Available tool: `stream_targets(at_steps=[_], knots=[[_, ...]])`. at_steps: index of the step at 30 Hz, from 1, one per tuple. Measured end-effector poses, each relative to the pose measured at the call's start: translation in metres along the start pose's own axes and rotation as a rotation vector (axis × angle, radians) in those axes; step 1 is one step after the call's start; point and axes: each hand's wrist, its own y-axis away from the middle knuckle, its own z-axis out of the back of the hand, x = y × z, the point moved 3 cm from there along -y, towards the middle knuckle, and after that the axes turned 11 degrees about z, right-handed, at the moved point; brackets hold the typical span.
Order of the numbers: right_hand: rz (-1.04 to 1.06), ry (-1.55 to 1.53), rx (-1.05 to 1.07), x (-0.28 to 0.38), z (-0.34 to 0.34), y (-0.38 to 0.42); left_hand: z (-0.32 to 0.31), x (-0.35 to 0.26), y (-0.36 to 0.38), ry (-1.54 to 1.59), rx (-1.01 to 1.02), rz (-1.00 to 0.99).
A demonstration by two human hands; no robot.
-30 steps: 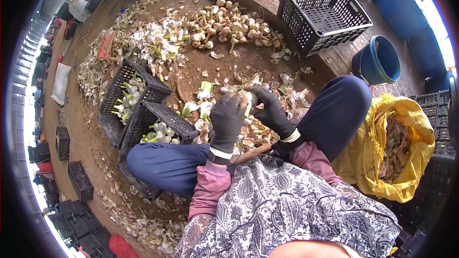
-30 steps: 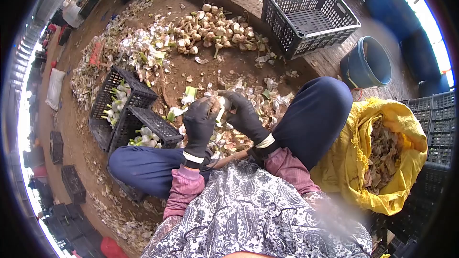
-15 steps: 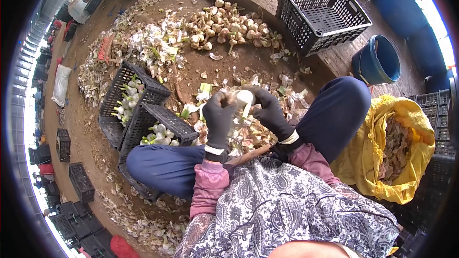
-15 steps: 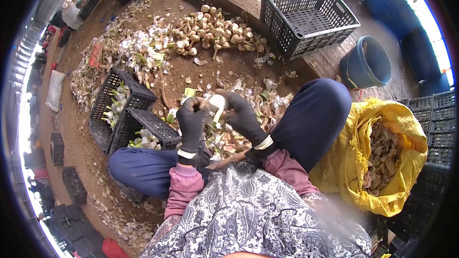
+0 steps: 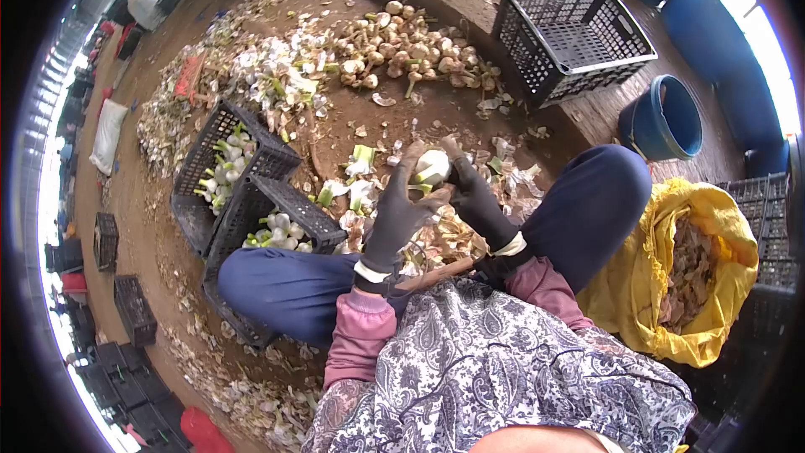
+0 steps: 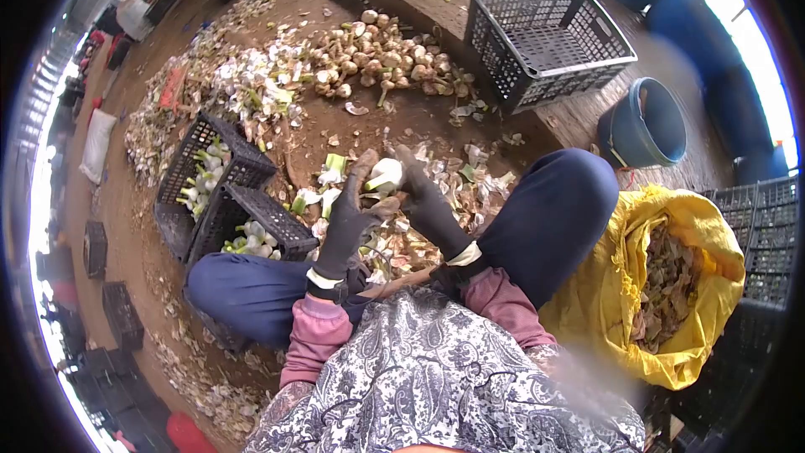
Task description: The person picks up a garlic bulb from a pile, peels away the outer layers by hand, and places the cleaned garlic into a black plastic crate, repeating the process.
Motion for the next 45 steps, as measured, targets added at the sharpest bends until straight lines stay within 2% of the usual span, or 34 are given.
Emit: stream_targets(at_steps=[1,3,5,6,7,9,10,11,13,15,16,17,19,21,22,23,25,27,29,31,33,35,37,38,39,41,42,43,44,45], knots=[[0.039,0.05,0.06,0.0,-0.007,0.0,0.005,0.007,-0.001,-0.17,-0.058,-0.047],[-0.022,-0.003,0.029,-0.002,-0.001,0.0,0.011,0.03,-0.002,0.2,-0.168,0.324],[-0.081,-0.041,-0.011,-0.001,0.01,0.0,0.017,0.052,-0.003,0.595,-0.115,0.179],[-0.053,-0.081,-0.141,0.004,0.012,-0.001,0.017,0.049,-0.003,0.664,-0.107,0.147],[-0.073,-0.113,-0.181,0.007,0.012,-0.003,0.016,0.044,-0.003,0.732,-0.096,0.115],[-0.089,-0.167,-0.122,0.013,0.006,-0.001,0.016,0.036,0.001,0.61,-0.135,0.151],[-0.036,-0.251,-0.08,0.009,-0.004,-0.004,0.021,0.041,0.002,0.43,-0.119,0.124],[-0.028,-0.046,-0.097,0.01,-0.009,-0.003,0.019,0.046,0.004,0.435,-0.087,0.124],[-0.015,-0.017,-0.145,-0.009,0.003,-0.002,0.021,0.059,0.002,0.425,-0.196,-0.007],[-0.059,0.033,-0.247,-0.017,0.02,-0.001,0.027,0.044,0.008,0.571,-0.166,0.083],[-0.107,-0.003,-0.285,-0.023,0.026,0.004,0.036,0.036,0.01,0.639,-0.136,-0.005],[-0.151,-0.031,-0.33,-0.028,0.032,0.007,0.045,0.048,0.005,0.672,-0.286,-0.073],[-0.166,0.028,-0.33,-0.034,0.03,0.01,0.073,0.016,0.017,0.869,-0.386,-0.158],[-0.118,0.087,-0.225,-0.029,0.026,0.01,0.106,0.017,0.023,1.219,-0.719,-0.382],[-0.12,0.063,-0.232,-0.03,0.025,0.009,0.122,0.02,0.029,1.354,-0.644,-0.557],[-0.119,0.04,-0.244,-0.032,0.024,0.009,0.129,0.031,0.038,1.424,-0.683,-0.551],[-0.181,0.109,-0.274,-0.038,0.026,0.01,0.118,0.015,0.045,1.594,-0.878,-0.413],[-0.195,0.096,-0.257,-0.053,0.031,0.01,0.105,0.055,0.032,1.364,-0.523,-0.231],[-0.199,0.11,-0.255,-0.05,0.024,0.013,0.072,0.09,0.01,0.91,-0.351,-0.007],[-0.196,0.148,-0.246,-0.053,0.027,0.015,0.036,0.068,0.025,0.43,-0.224,0.06],[-0.176,0.223,-0.342,-0.044,0.024,0.017,0.0,0.111,0.009,-0.63,-0.357,-0.641],[-0.025,0.212,-0.361,-0.039,0.029,0.016,-0.04,0.187,-0.021,-0.573,-0.097,-0.208],[0.022,0.285,-0.429,-0.02,0.026,0.017,-0.036,0.14,0.006,-0.475,-0.095,-0.039],[0.053,0.317,-0.4,-0.015,0.027,0.015,-0.043,0.157,-0.001,-0.512,-0.062,0.036],[0.084,0.347,-0.374,-0.01,0.029,0.014,-0.043,0.146,0.005,-0.793,0.077,-0.194],[0.133,0.414,-0.336,-0.006,0.027,0.012,-0.055,0.161,0.002,-0.846,0.217,-0.1],[0.153,0.45,-0.322,-0.003,0.022,0.01,-0.068,0.19,-0.006,-0.784,0.27,-0.012],[0.175,0.486,-0.31,0.002,0.019,0.007,-0.076,0.187,-0.004,-0.819,0.354,0.056],[0.324,0.941,-0.26,0.019,0.004,0.007,-0.081,0.191,0.0,-0.781,0.421,0.065],[0.375,0.998,-0.229,0.037,-0.013,0.006,-0.088,0.186,0.01,-0.84,0.522,0.016]])
